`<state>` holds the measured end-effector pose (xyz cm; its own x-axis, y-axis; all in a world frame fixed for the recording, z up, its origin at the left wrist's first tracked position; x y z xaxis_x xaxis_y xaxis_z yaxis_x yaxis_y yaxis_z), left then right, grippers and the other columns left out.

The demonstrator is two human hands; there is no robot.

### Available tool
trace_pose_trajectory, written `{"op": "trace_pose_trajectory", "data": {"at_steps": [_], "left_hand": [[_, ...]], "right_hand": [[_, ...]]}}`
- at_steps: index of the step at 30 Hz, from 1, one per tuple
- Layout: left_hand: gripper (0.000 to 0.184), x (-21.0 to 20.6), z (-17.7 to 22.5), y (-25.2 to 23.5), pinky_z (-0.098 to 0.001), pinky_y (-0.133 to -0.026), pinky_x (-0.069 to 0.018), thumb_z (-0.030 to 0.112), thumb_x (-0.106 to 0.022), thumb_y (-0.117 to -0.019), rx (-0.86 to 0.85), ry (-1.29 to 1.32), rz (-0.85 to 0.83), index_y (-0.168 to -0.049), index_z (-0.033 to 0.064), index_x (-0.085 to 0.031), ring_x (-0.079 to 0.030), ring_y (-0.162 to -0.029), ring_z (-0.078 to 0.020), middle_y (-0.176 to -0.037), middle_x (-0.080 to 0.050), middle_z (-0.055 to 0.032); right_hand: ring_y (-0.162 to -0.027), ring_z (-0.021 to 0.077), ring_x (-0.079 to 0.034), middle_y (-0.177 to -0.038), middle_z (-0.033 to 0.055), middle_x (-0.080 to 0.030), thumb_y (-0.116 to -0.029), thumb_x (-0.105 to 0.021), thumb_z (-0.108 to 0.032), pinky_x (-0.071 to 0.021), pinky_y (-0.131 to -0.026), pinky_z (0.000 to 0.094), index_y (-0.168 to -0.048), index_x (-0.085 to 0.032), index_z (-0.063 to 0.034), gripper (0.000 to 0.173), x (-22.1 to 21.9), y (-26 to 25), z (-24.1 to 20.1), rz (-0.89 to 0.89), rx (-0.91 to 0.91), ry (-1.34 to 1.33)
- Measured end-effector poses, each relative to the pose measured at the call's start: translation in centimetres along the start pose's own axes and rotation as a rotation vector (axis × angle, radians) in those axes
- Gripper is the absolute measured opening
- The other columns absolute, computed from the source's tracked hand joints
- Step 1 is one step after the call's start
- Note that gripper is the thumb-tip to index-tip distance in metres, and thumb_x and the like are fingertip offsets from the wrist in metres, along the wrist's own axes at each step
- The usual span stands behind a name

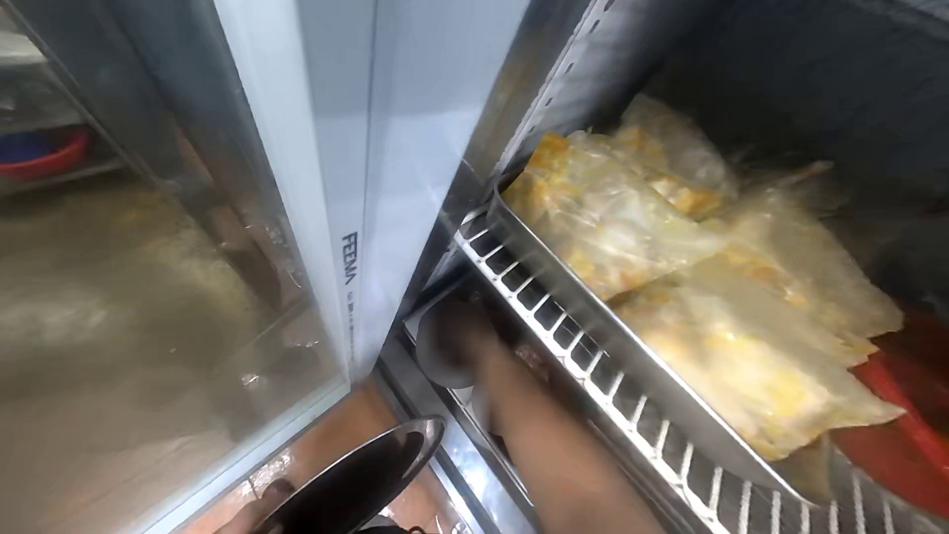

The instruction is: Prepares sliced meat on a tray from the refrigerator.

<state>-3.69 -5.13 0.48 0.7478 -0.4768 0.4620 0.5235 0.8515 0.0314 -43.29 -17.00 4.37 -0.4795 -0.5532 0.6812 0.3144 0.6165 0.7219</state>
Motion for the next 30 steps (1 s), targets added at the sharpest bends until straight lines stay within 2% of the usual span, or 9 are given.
{"op": "trace_pose_trajectory", "data": {"at_steps": [5, 9, 12, 14, 18, 21, 23, 26, 30], "left_hand": [[0.025, -0.5, 0.0, -0.1, -0.0424, -0.091, -0.0597, 0.014, -0.060, -0.1021, -0.005, 0.023, -0.011, -0.124, 0.0028, -0.066, -0.071, -0.099, -0.0204, -0.109, -0.073, -0.0125], [0.025, -0.3, -0.2, 0.1, -0.0418, -0.090, -0.0598, 0.013, -0.058, -0.1023, -0.012, 0.040, 0.003, -0.124, 0.0025, -0.066, -0.072, -0.098, -0.0199, -0.108, -0.073, -0.0125], [0.025, 0.2, -0.2, 0.1, -0.0418, -0.090, -0.0597, 0.012, -0.058, -0.1021, -0.013, 0.039, 0.009, -0.124, 0.0022, -0.066, -0.071, -0.098, -0.0201, -0.108, -0.073, -0.0127], [0.026, 0.3, -0.3, 0.1, -0.0418, -0.091, -0.0597, 0.012, -0.059, -0.1017, -0.010, 0.033, 0.012, -0.124, 0.0022, -0.066, -0.072, -0.098, -0.0197, -0.108, -0.073, -0.0128], [0.024, 0.3, -0.4, 0.0, -0.0419, -0.088, -0.0603, 0.012, -0.059, -0.1016, -0.006, 0.017, 0.020, -0.122, 0.0019, -0.066, -0.072, -0.095, -0.0198, -0.105, -0.073, -0.0122], [0.025, 0.2, -0.1, -0.2, -0.0422, -0.088, -0.0604, 0.013, -0.060, -0.1016, -0.001, 0.009, 0.016, -0.123, 0.0022, -0.066, -0.072, -0.096, -0.0200, -0.106, -0.073, -0.0127], [0.025, 0.1, 0.0, -0.2, -0.0425, -0.089, -0.0603, 0.013, -0.059, -0.1019, 0.001, 0.014, 0.011, -0.123, 0.0025, -0.066, -0.072, -0.097, -0.0200, -0.108, -0.073, -0.0129], [0.025, 0.3, 0.0, -0.1, -0.0423, -0.092, -0.0598, 0.013, -0.059, -0.1019, 0.006, 0.017, 0.008, -0.124, 0.0035, -0.066, -0.072, -0.100, -0.0200, -0.110, -0.073, -0.0122], [0.025, 0.4, -0.1, 0.4, -0.0421, -0.091, -0.0598, 0.015, -0.060, -0.1020, 0.026, -0.011, 0.025, -0.123, 0.0034, -0.066, -0.072, -0.098, -0.0191, -0.108, -0.073, -0.0117]], "right_hand": [[-0.138, 0.0394, -0.050, -0.145, 0.0251, -0.055, -0.1038, -0.060, -0.021, -0.0370, -0.116, 0.0550, -0.138, -0.059, 0.0031, 0.041, -0.1, 0.1, 0.2, 0.038, 0.040, 0.051], [-0.121, 0.0387, -0.060, -0.130, 0.0237, -0.063, -0.0925, -0.071, -0.016, -0.0465, -0.103, 0.0581, -0.126, -0.066, 0.0000, 0.038, -0.2, -1.0, 1.1, -0.023, 0.049, 0.189], [-0.099, 0.0294, -0.064, -0.116, 0.0201, -0.066, -0.0957, -0.067, -0.007, -0.0521, -0.089, 0.0466, -0.129, -0.063, 0.0000, 0.034, 2.4, 3.8, -0.4, -0.082, -0.054, 0.043], [-0.108, 0.0325, -0.065, -0.126, 0.0224, -0.064, -0.0948, -0.071, -0.010, -0.0521, -0.095, 0.0493, -0.140, -0.055, -0.0013, 0.048, 3.0, 4.6, -0.4, -0.133, -0.087, -0.036], [-0.117, 0.0366, -0.062, -0.130, 0.0215, -0.063, -0.0706, -0.088, -0.024, -0.0505, -0.097, 0.0577, -0.139, -0.055, -0.0028, 0.079, -0.2, 1.2, 0.7, -0.030, 0.035, 0.222], [-0.136, 0.0408, -0.050, -0.145, 0.0247, -0.054, -0.0935, -0.069, -0.013, -0.0398, -0.112, 0.0584, -0.140, -0.057, 0.0007, 0.050, -0.5, 2.9, -1.2, 0.001, 0.078, 0.219], [-0.136, 0.0427, -0.049, -0.144, 0.0266, -0.053, -0.0923, -0.071, -0.010, -0.0399, -0.111, 0.0596, -0.139, -0.056, 0.0025, 0.050, -0.2, 2.6, -1.1, -0.030, 0.066, 0.254], [-0.112, 0.0390, -0.063, -0.122, 0.0237, -0.066, -0.0802, -0.081, -0.020, -0.0503, -0.094, 0.0600, -0.123, -0.066, 0.0016, 0.050, 0.9, 1.4, -0.1, -0.065, 0.046, 0.320], [-0.089, 0.0245, -0.063, -0.107, 0.0148, -0.067, -0.0934, -0.070, -0.010, -0.0527, -0.081, 0.0453, -0.133, -0.061, -0.0070, 0.041, 3.5, 4.4, -1.4, -0.171, 0.038, -0.032]]}}
Point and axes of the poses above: each hand's wrist, its own y-axis away from the middle knuckle, its own x-axis out of the back of the hand, z = x × y, the point moved 7 cm from there along -y, towards the middle knuckle
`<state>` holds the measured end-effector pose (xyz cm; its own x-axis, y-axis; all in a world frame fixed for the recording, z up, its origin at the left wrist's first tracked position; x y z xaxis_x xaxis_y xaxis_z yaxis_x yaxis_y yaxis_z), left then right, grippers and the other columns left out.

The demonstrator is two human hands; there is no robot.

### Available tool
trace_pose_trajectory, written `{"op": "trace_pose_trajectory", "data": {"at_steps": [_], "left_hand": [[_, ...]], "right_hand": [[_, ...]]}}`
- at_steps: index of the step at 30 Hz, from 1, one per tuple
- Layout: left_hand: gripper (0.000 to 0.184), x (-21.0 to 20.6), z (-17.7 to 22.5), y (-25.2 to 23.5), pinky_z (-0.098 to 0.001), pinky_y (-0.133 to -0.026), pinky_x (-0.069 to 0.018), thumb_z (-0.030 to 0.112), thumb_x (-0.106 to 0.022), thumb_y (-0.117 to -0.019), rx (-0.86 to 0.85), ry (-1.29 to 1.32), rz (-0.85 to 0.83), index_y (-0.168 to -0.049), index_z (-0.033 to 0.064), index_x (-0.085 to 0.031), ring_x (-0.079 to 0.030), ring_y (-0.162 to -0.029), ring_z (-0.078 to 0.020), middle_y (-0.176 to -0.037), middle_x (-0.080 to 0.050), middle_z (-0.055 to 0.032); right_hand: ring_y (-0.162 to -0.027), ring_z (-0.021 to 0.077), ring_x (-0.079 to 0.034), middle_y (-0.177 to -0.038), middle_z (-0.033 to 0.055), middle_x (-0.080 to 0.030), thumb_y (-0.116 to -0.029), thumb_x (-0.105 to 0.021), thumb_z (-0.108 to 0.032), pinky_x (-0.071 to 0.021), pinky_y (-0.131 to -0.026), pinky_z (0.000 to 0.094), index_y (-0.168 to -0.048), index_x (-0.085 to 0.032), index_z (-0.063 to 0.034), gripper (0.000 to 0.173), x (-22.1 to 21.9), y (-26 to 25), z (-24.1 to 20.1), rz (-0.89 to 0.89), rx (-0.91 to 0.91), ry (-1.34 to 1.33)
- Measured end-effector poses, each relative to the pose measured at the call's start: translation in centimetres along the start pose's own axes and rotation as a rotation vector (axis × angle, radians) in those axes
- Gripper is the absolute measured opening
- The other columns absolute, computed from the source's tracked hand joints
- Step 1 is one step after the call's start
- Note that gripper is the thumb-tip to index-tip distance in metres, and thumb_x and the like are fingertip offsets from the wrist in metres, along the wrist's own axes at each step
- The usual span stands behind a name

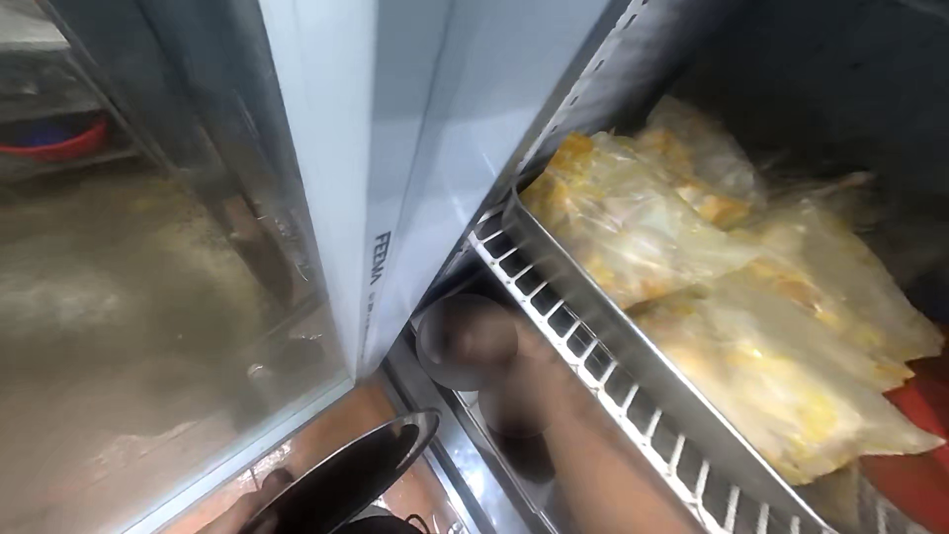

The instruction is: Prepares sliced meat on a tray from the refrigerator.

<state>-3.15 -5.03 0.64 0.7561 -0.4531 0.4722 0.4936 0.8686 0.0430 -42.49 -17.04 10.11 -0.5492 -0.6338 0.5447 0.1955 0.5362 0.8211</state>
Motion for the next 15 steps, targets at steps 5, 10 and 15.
{"op": "trace_pose_trajectory", "data": {"at_steps": [5, 10, 15], "left_hand": [[0.025, 0.0, 0.2, 0.1, -0.0419, -0.088, -0.0603, 0.014, -0.060, -0.1020, -0.007, 0.004, 0.007, -0.123, 0.0027, -0.066, -0.072, -0.095, -0.0191, -0.105, -0.073, -0.0119], [0.024, -0.1, 0.1, 0.5, -0.0404, -0.087, -0.0608, 0.014, -0.061, -0.1014, -0.014, -0.003, 0.016, -0.122, 0.0038, -0.067, -0.072, -0.094, -0.0177, -0.104, -0.073, -0.0110], [0.024, -0.4, 0.0, 0.5, -0.0406, -0.086, -0.0606, 0.014, -0.060, -0.1016, -0.002, -0.005, 0.016, -0.122, 0.0031, -0.067, -0.072, -0.093, -0.0184, -0.104, -0.073, -0.0117]], "right_hand": [[-0.120, 0.0345, -0.062, -0.128, 0.0220, -0.065, -0.0816, -0.087, -0.040, -0.0472, -0.105, 0.0547, -0.133, -0.061, -0.0003, 0.069, -1.2, -6.5, 2.5, 0.192, 0.045, -0.065], [-0.137, 0.0411, -0.050, -0.148, 0.0267, -0.050, -0.0943, -0.070, -0.040, -0.0424, -0.111, 0.0584, -0.149, -0.042, 0.0044, 0.076, -3.7, -7.7, 2.2, 0.254, -0.097, 0.138], [-0.138, 0.0383, -0.050, -0.144, 0.0220, -0.056, -0.1034, -0.059, -0.024, -0.0388, -0.115, 0.0559, -0.135, -0.061, 0.0003, 0.040, -2.7, -6.8, 1.8, 0.269, 0.005, 0.246]]}}
Point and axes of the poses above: each hand's wrist, its own y-axis away from the middle knuckle, its own x-axis out of the back of the hand, z = x × y, the point moved 7 cm from there along -y, towards the middle knuckle
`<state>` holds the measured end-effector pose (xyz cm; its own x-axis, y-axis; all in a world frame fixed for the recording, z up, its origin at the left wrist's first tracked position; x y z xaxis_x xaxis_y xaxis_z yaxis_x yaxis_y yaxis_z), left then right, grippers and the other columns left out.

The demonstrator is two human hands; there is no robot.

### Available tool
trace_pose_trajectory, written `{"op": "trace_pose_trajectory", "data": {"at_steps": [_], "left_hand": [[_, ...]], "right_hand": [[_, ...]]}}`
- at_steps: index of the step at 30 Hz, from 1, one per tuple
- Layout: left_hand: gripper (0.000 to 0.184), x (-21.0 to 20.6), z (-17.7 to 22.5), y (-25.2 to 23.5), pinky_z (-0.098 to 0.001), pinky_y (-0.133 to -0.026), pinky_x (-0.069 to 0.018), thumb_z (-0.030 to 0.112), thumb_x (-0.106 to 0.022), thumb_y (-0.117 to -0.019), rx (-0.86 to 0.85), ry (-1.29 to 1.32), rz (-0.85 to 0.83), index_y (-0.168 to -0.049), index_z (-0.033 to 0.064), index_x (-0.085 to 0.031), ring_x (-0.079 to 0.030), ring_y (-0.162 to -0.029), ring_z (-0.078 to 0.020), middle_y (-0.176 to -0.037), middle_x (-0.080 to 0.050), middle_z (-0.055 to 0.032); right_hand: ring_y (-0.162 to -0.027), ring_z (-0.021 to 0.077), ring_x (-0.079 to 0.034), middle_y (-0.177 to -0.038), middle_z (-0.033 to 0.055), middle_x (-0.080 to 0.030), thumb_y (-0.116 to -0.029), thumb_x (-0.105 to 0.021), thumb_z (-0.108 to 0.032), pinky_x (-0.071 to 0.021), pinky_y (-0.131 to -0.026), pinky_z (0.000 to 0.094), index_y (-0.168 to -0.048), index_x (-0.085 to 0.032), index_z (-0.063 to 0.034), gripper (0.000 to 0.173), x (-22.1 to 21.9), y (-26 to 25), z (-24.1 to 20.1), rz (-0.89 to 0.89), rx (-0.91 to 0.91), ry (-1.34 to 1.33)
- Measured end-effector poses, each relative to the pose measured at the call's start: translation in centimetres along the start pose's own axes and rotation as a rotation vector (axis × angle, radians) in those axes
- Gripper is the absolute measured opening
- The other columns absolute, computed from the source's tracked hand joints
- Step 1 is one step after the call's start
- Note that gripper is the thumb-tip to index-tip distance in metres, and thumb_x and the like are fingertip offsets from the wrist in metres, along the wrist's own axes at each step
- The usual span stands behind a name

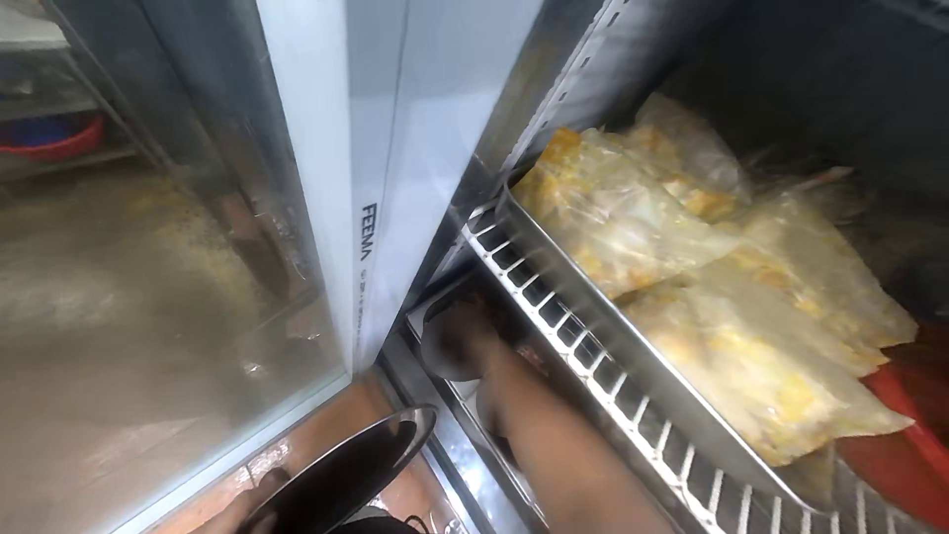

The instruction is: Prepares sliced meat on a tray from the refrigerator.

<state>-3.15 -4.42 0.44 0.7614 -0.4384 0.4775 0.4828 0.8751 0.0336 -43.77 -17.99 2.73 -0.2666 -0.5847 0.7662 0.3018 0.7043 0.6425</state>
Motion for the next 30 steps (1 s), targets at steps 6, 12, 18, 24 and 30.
{"op": "trace_pose_trajectory", "data": {"at_steps": [6, 12, 18, 24, 30], "left_hand": [[0.024, 0.1, 0.1, 0.2, -0.0399, -0.086, -0.0606, 0.013, -0.060, -0.1014, -0.011, 0.022, 0.017, -0.122, 0.0022, -0.067, -0.071, -0.092, -0.0183, -0.103, -0.073, -0.0118], [0.022, 0.3, 0.1, -0.1, -0.0397, -0.087, -0.0611, 0.011, -0.061, -0.1006, -0.011, 0.020, 0.026, -0.120, 0.0016, -0.067, -0.072, -0.094, -0.0173, -0.103, -0.073, -0.0115], [0.023, 0.0, 0.3, -0.8, -0.0404, -0.087, -0.0614, 0.011, -0.062, -0.1000, -0.022, 0.019, 0.007, -0.120, 0.0012, -0.067, -0.072, -0.094, -0.0171, -0.104, -0.074, -0.0112], [0.022, 0.0, 0.7, -1.2, -0.0388, -0.085, -0.0615, 0.012, -0.061, -0.0999, -0.037, -0.002, -0.002, -0.119, 0.0026, -0.068, -0.072, -0.092, -0.0156, -0.103, -0.074, -0.0098], [0.020, -0.2, 0.8, -1.1, -0.0369, -0.081, -0.0615, 0.012, -0.062, -0.0994, -0.027, -0.002, -0.001, -0.117, 0.0032, -0.068, -0.072, -0.087, -0.0144, -0.098, -0.074, -0.0087]], "right_hand": [[-0.105, 0.0352, -0.066, -0.117, 0.0224, -0.066, -0.0921, -0.073, -0.022, -0.0530, -0.091, 0.0556, -0.125, -0.064, 0.0001, 0.041, -0.6, 0.1, 0.9, -0.164, 0.020, -0.074], [-0.126, 0.0387, -0.058, -0.134, 0.0218, -0.062, -0.0815, -0.084, -0.037, -0.0463, -0.105, 0.0607, -0.134, -0.063, -0.0062, 0.064, -1.9, -0.6, 0.1, -0.087, 0.062, -0.049], [-0.118, 0.0367, -0.062, -0.125, 0.0221, -0.065, -0.0915, -0.077, -0.029, -0.0473, -0.101, 0.0581, -0.127, -0.066, -0.0041, 0.044, -1.3, -0.2, 0.3, -0.170, 0.128, -0.269], [-0.120, 0.0387, -0.061, -0.128, 0.0233, -0.063, -0.0926, -0.074, -0.029, -0.0474, -0.101, 0.0607, -0.134, -0.059, -0.0029, 0.052, -1.8, 0.2, -1.2, -0.144, 0.201, -0.188], [-0.109, 0.0365, -0.067, -0.126, 0.0206, -0.065, -0.0923, -0.075, -0.019, -0.0557, -0.089, 0.0594, -0.140, -0.057, -0.0124, 0.052, -2.7, -0.6, -0.5, -0.217, 0.205, -0.263]]}}
Point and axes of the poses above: each hand's wrist, its own y-axis away from the middle knuckle, its own x-axis out of the back of the hand, z = x × y, the point moved 7 cm from there along -y, towards the middle knuckle
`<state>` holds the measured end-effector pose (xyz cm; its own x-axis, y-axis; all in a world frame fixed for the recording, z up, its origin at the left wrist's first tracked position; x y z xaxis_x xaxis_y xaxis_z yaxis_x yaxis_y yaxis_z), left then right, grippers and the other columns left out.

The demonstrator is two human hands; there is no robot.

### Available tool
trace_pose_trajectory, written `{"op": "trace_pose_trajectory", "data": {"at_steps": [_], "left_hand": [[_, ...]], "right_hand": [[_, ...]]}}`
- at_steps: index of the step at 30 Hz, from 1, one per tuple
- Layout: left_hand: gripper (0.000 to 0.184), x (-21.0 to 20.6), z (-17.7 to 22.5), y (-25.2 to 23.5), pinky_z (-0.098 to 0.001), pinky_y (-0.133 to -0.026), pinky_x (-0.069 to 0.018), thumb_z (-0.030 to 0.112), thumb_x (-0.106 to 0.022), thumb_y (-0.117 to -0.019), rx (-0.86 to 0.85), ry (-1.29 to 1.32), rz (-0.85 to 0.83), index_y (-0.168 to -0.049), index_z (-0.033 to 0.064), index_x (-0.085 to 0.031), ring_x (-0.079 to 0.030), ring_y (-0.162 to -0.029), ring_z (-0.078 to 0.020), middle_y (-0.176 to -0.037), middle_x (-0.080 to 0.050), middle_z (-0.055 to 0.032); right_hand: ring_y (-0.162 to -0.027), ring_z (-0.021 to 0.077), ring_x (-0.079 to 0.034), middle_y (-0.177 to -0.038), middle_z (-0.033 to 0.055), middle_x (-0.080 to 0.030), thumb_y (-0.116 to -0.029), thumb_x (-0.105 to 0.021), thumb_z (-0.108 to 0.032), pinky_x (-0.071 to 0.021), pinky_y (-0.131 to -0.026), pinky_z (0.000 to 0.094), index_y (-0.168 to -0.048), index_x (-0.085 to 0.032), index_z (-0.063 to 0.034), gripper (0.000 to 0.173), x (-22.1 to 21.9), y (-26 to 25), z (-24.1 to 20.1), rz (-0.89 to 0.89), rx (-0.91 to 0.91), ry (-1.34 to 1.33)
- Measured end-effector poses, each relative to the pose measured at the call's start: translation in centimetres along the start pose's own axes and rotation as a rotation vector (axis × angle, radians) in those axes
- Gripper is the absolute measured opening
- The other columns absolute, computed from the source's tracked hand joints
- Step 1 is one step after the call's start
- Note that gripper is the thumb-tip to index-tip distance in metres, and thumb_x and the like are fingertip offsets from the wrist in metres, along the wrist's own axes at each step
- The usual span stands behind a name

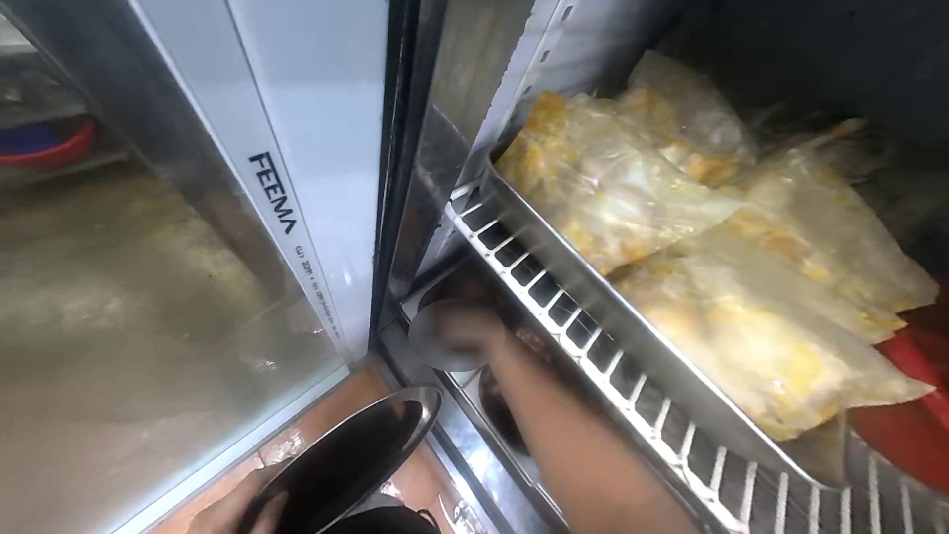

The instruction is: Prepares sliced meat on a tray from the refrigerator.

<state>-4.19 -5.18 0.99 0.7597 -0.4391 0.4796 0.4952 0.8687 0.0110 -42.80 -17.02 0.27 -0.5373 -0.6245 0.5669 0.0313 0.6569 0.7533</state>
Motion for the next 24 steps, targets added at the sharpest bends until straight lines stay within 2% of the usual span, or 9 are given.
{"op": "trace_pose_trajectory", "data": {"at_steps": [5, 7, 10, 12, 14, 16, 19, 21, 24], "left_hand": [[0.016, -0.2, 0.0, 0.1, -0.0353, -0.075, -0.0616, 0.009, -0.064, -0.0980, 0.026, 0.076, 0.010, -0.112, 0.0020, -0.066, -0.070, -0.082, -0.0135, -0.091, -0.072, -0.0068], [0.014, -0.1, 0.2, -0.2, -0.0348, -0.074, -0.0614, 0.007, -0.064, -0.0962, 0.020, 0.114, 0.033, -0.109, 0.0017, -0.066, -0.069, -0.080, -0.0134, -0.090, -0.071, -0.0061], [0.010, 0.1, 0.5, -0.6, -0.0345, -0.070, -0.0607, 0.007, -0.066, -0.0961, 0.026, 0.147, 0.050, -0.105, 0.0036, -0.065, -0.068, -0.077, -0.0135, -0.087, -0.069, -0.0044], [0.010, 0.2, 0.9, -1.0, -0.0344, -0.070, -0.0611, 0.007, -0.066, -0.0958, 0.029, 0.192, 0.043, -0.105, 0.0043, -0.065, -0.069, -0.078, -0.0137, -0.087, -0.070, -0.0037], [0.013, 0.1, 1.5, -1.5, -0.0343, -0.073, -0.0619, 0.008, -0.066, -0.0969, 0.033, 0.237, 0.007, -0.109, 0.0045, -0.065, -0.070, -0.079, -0.0135, -0.089, -0.071, -0.0030], [0.022, -0.1, 2.0, -2.0, -0.0365, -0.077, -0.0633, 0.009, -0.065, -0.0986, 0.050, 0.303, -0.051, -0.120, 0.0041, -0.065, -0.072, -0.083, -0.0153, -0.094, -0.073, -0.0040], [0.030, -1.0, 2.1, -2.7, -0.0401, -0.086, -0.0636, 0.010, -0.060, -0.1010, 0.082, 0.437, -0.138, -0.131, 0.0065, -0.061, -0.074, -0.096, -0.0208, -0.108, -0.074, -0.0078], [0.030, -1.7, 1.7, -3.2, -0.0428, -0.090, -0.0625, 0.011, -0.059, -0.1020, 0.073, 0.532, -0.172, -0.131, 0.0063, -0.062, -0.072, -0.102, -0.0246, -0.114, -0.073, -0.0107], [0.029, -2.6, 0.7, -3.6, -0.0444, -0.092, -0.0621, 0.016, -0.055, -0.1046, 0.111, 0.607, -0.223, -0.132, 0.0088, -0.063, -0.072, -0.104, -0.0262, -0.116, -0.073, -0.0113]], "right_hand": [[-0.080, 0.0274, -0.068, -0.105, 0.0172, -0.068, -0.0922, -0.074, -0.021, -0.0592, -0.073, 0.0471, -0.140, -0.056, -0.0132, 0.052, -0.8, 0.0, 2.1, -0.075, -0.117, -0.330], [-0.075, 0.0225, -0.066, -0.096, 0.0128, -0.067, -0.0927, -0.072, -0.020, -0.0573, -0.069, 0.0415, -0.136, -0.058, -0.0115, 0.046, -0.4, 0.8, 2.3, -0.065, -0.130, -0.437], [-0.072, 0.0216, -0.063, -0.091, 0.0124, -0.064, -0.0907, -0.071, -0.010, -0.0566, -0.066, 0.0393, -0.131, -0.058, -0.0068, 0.042, 0.8, 2.3, 2.1, 0.014, -0.071, -0.626], [-0.071, 0.0201, -0.061, -0.091, 0.0113, -0.061, -0.0946, -0.066, -0.006, -0.0558, -0.065, 0.0375, -0.129, -0.056, -0.0052, 0.036, 2.1, 3.8, 1.7, 0.072, -0.017, -0.702], [-0.070, 0.0174, -0.060, -0.089, 0.0096, -0.061, -0.0970, -0.063, -0.006, -0.0544, -0.064, 0.0345, -0.126, -0.056, -0.0040, 0.030, 3.5, 6.1, 1.3, 0.168, 0.009, -0.751], [-0.066, 0.0162, -0.061, -0.084, 0.0092, -0.062, -0.0955, -0.064, -0.004, -0.0556, -0.061, 0.0320, -0.121, -0.059, -0.0015, 0.026, 4.6, 8.7, 1.0, 0.274, 0.038, -0.802], [-0.057, 0.0115, -0.060, -0.070, 0.0032, -0.060, -0.0924, -0.062, 0.001, -0.0540, -0.053, 0.0261, -0.100, -0.059, -0.0031, 0.009, 5.1, 13.4, -1.0, 0.372, 0.218, -0.857], [-0.059, 0.0144, -0.063, -0.072, 0.0047, -0.064, -0.0873, -0.065, -0.001, -0.0577, -0.055, 0.0302, -0.098, -0.060, -0.0041, 0.012, 4.6, 16.2, -2.5, 0.394, 0.294, -0.885], [-0.063, 0.0214, -0.068, -0.081, 0.0123, -0.070, -0.0838, -0.072, -0.003, -0.0609, -0.057, 0.0367, -0.108, -0.065, -0.0034, 0.026, 2.0, 20.1, -4.8, 0.354, 0.356, -0.884]]}}
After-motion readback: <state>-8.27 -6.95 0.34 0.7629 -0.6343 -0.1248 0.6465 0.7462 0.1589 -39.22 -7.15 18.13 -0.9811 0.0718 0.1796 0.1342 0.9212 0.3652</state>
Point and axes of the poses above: each hand's wrist, its own y-axis away from the middle knuckle, its own x-axis out of the back of the hand, z = x × y, the point moved 7 cm from there along -y, towards the middle knuckle
